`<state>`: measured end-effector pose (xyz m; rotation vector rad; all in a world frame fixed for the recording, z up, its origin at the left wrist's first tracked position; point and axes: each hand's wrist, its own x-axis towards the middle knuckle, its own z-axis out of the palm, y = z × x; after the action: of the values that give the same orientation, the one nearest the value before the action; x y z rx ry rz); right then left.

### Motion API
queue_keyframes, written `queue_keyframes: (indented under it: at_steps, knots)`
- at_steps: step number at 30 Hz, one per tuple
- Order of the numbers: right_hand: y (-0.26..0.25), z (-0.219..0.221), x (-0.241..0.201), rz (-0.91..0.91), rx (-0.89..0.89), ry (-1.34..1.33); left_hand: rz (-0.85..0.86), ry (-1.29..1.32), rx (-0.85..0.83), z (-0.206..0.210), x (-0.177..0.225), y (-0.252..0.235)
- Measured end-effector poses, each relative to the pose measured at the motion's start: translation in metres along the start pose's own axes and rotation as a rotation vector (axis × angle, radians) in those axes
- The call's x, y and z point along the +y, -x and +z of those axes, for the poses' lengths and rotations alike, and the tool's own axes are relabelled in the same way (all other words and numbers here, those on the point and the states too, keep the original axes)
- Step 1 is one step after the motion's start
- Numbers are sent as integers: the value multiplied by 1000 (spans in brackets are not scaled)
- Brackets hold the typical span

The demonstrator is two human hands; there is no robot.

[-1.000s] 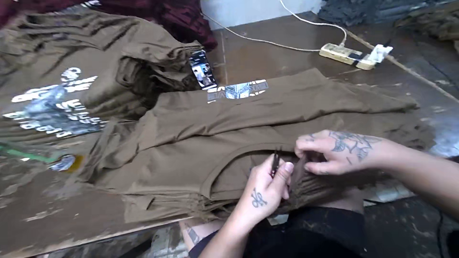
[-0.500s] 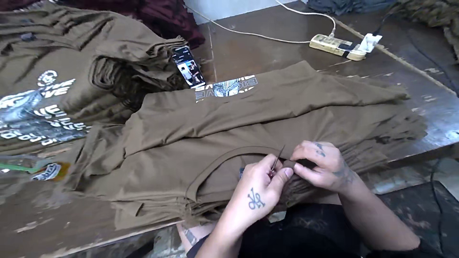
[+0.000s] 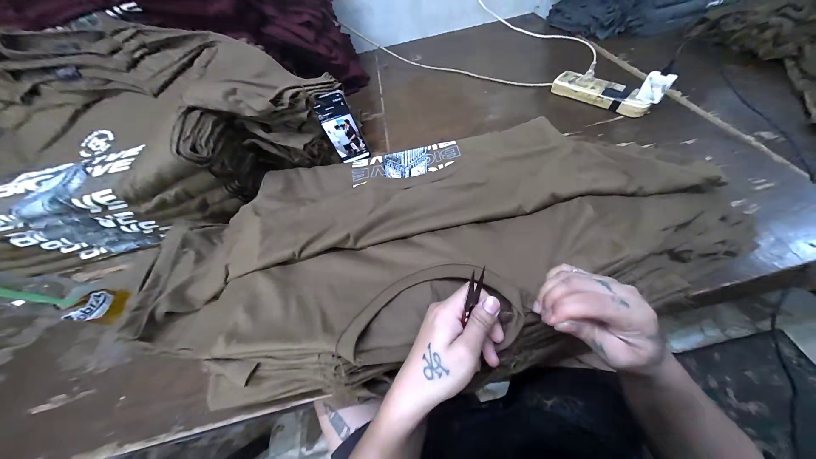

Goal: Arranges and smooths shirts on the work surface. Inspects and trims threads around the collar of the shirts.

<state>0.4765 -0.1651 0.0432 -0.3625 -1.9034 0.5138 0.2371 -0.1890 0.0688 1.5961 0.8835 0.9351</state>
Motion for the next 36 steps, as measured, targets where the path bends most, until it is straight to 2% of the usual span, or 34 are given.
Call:
queue_keyframes:
  at_steps: [3, 8, 12, 16, 18, 22, 24, 26, 28, 30, 32, 36]
  knots:
    - [2, -1, -19, 25, -34, -41, 14, 9, 3, 0, -1, 1]
    - [0, 14, -41, -39, -145, -78, 29, -40, 26, -2, 2, 4]
    - [-2, 22, -39, -73, -119, 50, 14, -273, 7, -4, 8, 0]
    - [-6, 28, -41, -119, -178, 213, 7, -212, -86, -5, 10, -3]
    - [-11, 24, -42, -88, -212, 215, -11, -157, -132, -9, 11, -1]
    - [-33, 10, -22, 69, -122, 289, 54, -104, -126, -10, 7, 5]
    - [-44, 6, -4, 164, -222, 245, 91, -107, -115, -10, 4, 6]
    - [-49, 2, 9, 252, -440, 150, 118, -111, -118, -11, 1, 7]
    - [-55, 1, 13, 253, -603, 149, 121, -103, -124, -12, 0, 7]
    - [-60, -6, 10, 214, -691, 184, 101, -90, -120, -12, 0, 7]
    - [-59, -13, 5, 135, -651, 278, 55, -45, -112, -12, 2, 6]
    - [-35, -4, 7, -110, -286, 595, -9, 23, -114, -13, 5, 3]
